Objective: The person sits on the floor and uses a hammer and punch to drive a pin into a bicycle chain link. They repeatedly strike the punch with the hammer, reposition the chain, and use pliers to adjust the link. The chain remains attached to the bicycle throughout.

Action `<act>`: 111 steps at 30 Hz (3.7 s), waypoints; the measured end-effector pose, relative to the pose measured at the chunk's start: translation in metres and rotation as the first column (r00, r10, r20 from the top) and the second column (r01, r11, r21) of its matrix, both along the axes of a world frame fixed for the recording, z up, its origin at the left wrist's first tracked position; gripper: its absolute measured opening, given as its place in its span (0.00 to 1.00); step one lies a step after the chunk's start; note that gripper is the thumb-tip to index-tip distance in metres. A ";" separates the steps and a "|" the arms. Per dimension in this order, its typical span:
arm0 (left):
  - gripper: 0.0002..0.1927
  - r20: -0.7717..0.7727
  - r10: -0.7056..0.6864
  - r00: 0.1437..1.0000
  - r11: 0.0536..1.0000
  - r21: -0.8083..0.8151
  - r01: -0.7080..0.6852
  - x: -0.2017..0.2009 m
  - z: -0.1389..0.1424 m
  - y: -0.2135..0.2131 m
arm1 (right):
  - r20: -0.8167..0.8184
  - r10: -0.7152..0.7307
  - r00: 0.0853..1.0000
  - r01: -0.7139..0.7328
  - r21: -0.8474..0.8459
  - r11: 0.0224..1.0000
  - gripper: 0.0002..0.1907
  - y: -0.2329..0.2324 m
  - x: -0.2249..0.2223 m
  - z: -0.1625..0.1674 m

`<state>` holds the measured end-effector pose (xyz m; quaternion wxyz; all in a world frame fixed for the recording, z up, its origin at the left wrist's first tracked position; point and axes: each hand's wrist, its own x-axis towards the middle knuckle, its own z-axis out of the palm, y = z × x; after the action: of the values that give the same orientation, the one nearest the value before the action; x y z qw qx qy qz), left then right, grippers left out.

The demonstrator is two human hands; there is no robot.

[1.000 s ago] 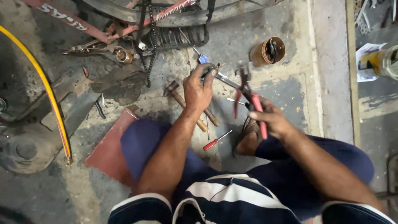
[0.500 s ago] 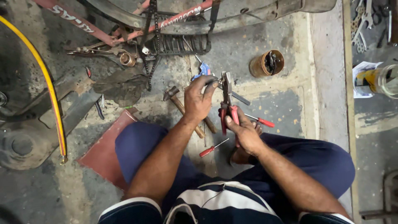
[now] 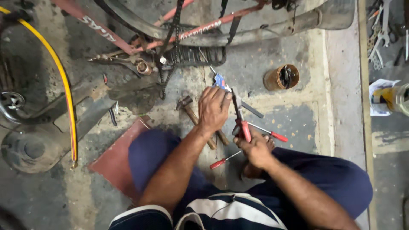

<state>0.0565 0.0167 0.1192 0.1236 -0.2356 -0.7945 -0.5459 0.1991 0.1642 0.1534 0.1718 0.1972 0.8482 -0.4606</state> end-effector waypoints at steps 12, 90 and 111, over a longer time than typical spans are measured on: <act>0.08 -0.068 0.005 0.998 0.998 -0.069 -0.009 0.000 0.009 -0.018 | 0.123 -0.187 0.975 0.221 -0.416 0.882 0.19 0.005 -0.001 -0.005; 0.21 0.678 -0.418 0.605 0.735 -0.140 0.664 0.019 -0.108 0.021 | 0.129 -0.605 0.786 0.491 -0.725 0.484 0.20 0.077 0.001 0.057; 0.20 -0.103 -0.373 0.922 0.849 -0.440 0.294 -0.096 0.024 -0.064 | 0.201 -0.329 0.923 0.326 -0.861 0.389 0.17 0.076 0.013 0.044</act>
<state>-0.0390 -0.0475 0.1430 0.0467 -0.4410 -0.8239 -0.3529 0.2123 0.2402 0.1972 0.1533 0.2418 0.4304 -0.8560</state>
